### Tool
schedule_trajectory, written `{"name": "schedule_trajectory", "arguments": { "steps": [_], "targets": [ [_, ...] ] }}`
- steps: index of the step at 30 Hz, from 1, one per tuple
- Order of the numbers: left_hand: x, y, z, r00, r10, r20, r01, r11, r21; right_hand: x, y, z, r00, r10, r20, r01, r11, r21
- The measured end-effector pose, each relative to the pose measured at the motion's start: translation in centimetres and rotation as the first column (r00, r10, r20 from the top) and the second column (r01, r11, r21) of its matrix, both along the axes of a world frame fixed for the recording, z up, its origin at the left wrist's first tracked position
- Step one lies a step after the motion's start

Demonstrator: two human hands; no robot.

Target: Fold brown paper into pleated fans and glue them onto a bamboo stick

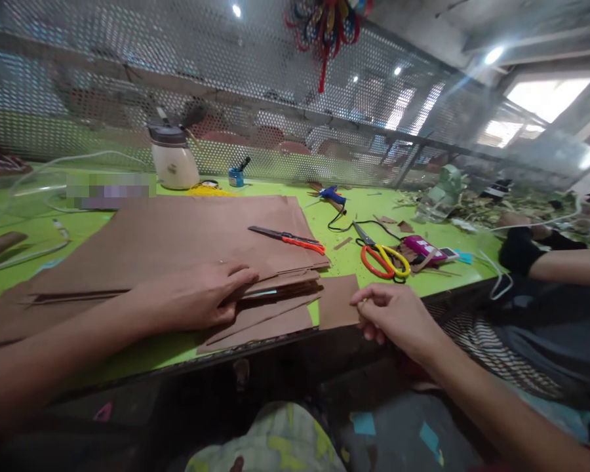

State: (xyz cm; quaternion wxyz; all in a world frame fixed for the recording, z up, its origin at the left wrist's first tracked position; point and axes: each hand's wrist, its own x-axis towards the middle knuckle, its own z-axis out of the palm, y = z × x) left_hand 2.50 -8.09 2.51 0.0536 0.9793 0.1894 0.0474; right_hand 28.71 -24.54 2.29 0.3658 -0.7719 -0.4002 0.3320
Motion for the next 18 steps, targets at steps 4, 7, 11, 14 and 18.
{"name": "schedule_trajectory", "arguments": {
  "steps": [4,7,11,14,18],
  "targets": [
    [0.2,0.2,-0.4,0.999,0.022,-0.037,-0.018,0.994,0.106,-1.7,1.5,-1.3,0.997,0.030,-0.075,-0.025,0.997,0.069],
    [0.1,0.2,-0.5,0.999,0.039,-0.022,-0.036,0.992,0.123,-2.0,2.4,-2.1,0.995,0.066,-0.080,-0.055,0.990,0.128],
    [-0.1,0.0,-0.3,1.000,0.009,-0.018,-0.007,0.994,0.113,-1.7,3.3,-2.7,0.987,0.162,0.019,-0.163,0.982,0.097],
    [-0.4,-0.1,0.1,1.000,-0.004,-0.001,0.004,0.996,0.088,-1.5,3.9,-2.8,0.967,0.243,0.075,-0.246,0.968,0.042],
    [-0.8,-0.1,0.8,0.999,0.005,0.034,-0.004,0.999,-0.032,-0.7,4.1,-2.1,0.913,0.382,0.143,-0.374,0.924,-0.081]
  ]
}}
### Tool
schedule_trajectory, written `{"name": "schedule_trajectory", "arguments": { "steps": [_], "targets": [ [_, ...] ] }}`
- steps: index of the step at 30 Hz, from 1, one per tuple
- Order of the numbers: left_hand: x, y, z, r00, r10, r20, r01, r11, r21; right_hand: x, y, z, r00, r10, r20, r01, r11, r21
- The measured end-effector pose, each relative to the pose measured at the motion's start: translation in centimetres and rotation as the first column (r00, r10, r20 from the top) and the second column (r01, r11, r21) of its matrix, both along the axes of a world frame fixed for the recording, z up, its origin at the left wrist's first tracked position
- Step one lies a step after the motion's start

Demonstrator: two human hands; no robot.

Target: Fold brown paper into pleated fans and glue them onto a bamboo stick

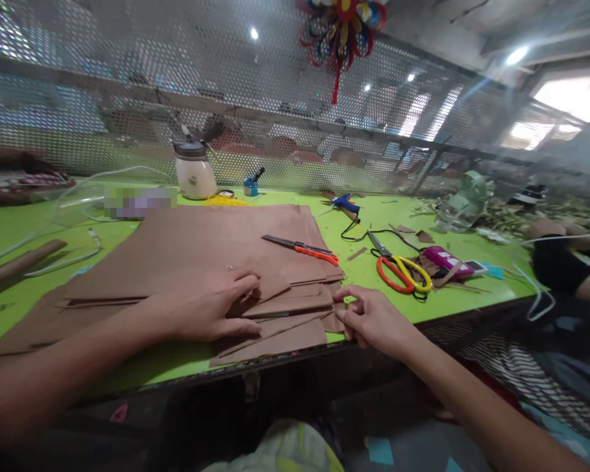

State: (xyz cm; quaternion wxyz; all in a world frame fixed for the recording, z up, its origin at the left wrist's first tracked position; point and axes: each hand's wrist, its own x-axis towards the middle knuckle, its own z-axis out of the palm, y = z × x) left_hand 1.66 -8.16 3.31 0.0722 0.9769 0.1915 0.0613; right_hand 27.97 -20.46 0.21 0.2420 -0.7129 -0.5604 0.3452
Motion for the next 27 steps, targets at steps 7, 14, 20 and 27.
{"name": "schedule_trajectory", "arguments": {
  "steps": [7,14,20,27],
  "targets": [
    [-0.2,2.3,-1.2,0.924,0.312,0.220,-0.265,0.939,-0.218,1.1,2.7,4.6,0.905,0.025,0.424,-0.192,0.915,0.354],
    [0.0,5.4,-3.5,0.641,0.642,0.421,-0.241,0.689,-0.683,-4.9,12.1,5.2,0.824,0.357,0.440,-0.518,0.791,0.326],
    [0.1,5.8,-3.5,0.460,0.809,0.366,-0.145,0.475,-0.868,-6.6,13.6,1.9,0.654,0.511,0.558,-0.714,0.661,0.230],
    [-0.2,5.0,-2.8,0.746,0.610,0.268,-0.278,0.651,-0.706,-5.7,14.0,-0.6,0.767,0.521,0.374,-0.637,0.688,0.347]
  ]
}}
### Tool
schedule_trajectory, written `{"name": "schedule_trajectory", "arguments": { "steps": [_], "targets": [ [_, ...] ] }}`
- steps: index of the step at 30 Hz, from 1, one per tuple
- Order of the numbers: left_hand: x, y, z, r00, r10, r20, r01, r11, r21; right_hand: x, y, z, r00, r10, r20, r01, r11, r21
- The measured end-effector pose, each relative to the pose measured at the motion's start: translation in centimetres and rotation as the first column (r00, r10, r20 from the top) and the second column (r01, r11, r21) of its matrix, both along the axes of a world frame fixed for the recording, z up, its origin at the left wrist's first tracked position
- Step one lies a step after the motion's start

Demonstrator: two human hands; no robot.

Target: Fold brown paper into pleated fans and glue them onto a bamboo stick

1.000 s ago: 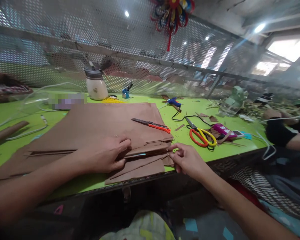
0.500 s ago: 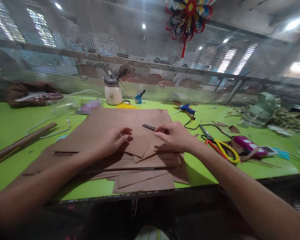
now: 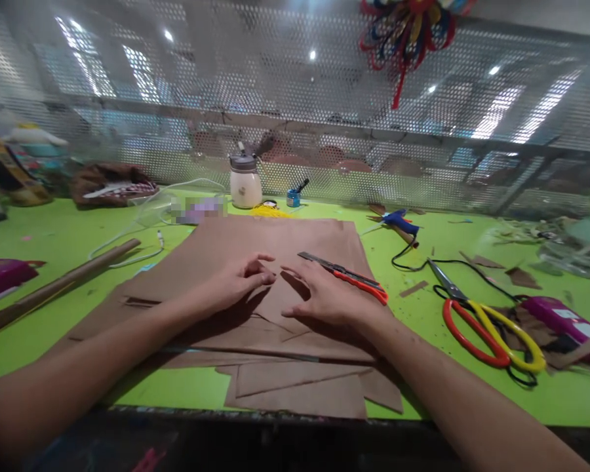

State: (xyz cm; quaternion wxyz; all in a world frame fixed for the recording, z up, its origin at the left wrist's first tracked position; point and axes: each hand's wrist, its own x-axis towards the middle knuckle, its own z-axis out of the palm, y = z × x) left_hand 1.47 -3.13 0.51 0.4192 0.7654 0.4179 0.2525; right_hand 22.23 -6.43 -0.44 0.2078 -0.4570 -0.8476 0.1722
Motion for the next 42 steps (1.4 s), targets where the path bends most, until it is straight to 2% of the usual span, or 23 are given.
{"name": "schedule_trajectory", "arguments": {
  "steps": [5,8,11,13,16,19,22,25,27,30,33,35,38,42],
  "targets": [
    [0.3,-0.9,0.0,0.985,-0.093,-0.148,0.123,0.970,0.209,0.0,0.4,0.2,0.982,-0.019,-0.190,0.005,0.997,-0.075],
    [0.4,-1.1,-0.1,0.974,-0.115,-0.194,0.170,0.940,0.296,0.3,0.6,0.3,0.949,-0.109,-0.297,0.060,0.984,-0.170],
    [0.6,-0.9,-0.1,0.979,-0.157,-0.131,0.185,0.953,0.239,0.6,1.1,0.0,0.865,-0.225,-0.448,0.074,0.941,-0.330],
    [0.7,-0.7,0.1,0.970,-0.234,-0.057,0.241,0.958,0.159,0.7,1.3,-0.2,0.802,-0.291,-0.522,0.069,0.913,-0.403],
    [1.2,-0.1,0.5,0.945,-0.326,-0.012,0.326,0.945,0.036,0.7,1.6,-0.2,0.734,-0.338,-0.589,0.102,0.912,-0.396],
    [1.6,0.3,0.8,0.960,-0.246,-0.135,0.257,0.964,0.070,0.7,1.7,-0.2,0.692,-0.362,-0.624,0.173,0.923,-0.343],
    [2.0,0.1,0.8,0.957,-0.137,-0.255,0.179,0.973,0.149,0.9,1.7,-0.5,0.700,-0.404,-0.589,0.300,0.915,-0.271],
    [2.4,-0.2,0.1,0.972,-0.083,-0.221,0.129,0.970,0.205,1.5,1.7,-0.9,0.703,-0.436,-0.562,0.387,0.897,-0.212],
    [2.6,-0.1,-0.5,0.980,-0.015,-0.200,0.056,0.979,0.198,2.0,1.9,-0.9,0.674,-0.456,-0.581,0.430,0.882,-0.193],
    [2.7,0.1,-1.2,0.975,0.065,-0.213,-0.031,0.987,0.160,2.6,2.0,-0.1,0.555,-0.450,-0.699,0.408,0.880,-0.243],
    [2.5,-0.1,-0.8,0.981,-0.001,-0.196,0.022,0.994,0.103,3.1,2.0,1.4,0.373,-0.424,-0.825,0.382,0.881,-0.280],
    [2.2,-0.3,-0.2,0.994,-0.040,-0.103,0.042,0.999,0.025,3.5,2.0,2.3,0.302,-0.401,-0.865,0.409,0.874,-0.263],
    [1.7,-0.2,0.5,0.999,0.017,0.040,-0.010,0.986,-0.167,4.1,2.2,2.9,0.363,-0.365,-0.857,0.449,0.875,-0.183],
    [1.4,0.3,0.6,0.987,0.013,0.158,0.035,0.954,-0.296,4.3,2.5,2.8,0.488,-0.355,-0.798,0.461,0.881,-0.110]
  ]
}}
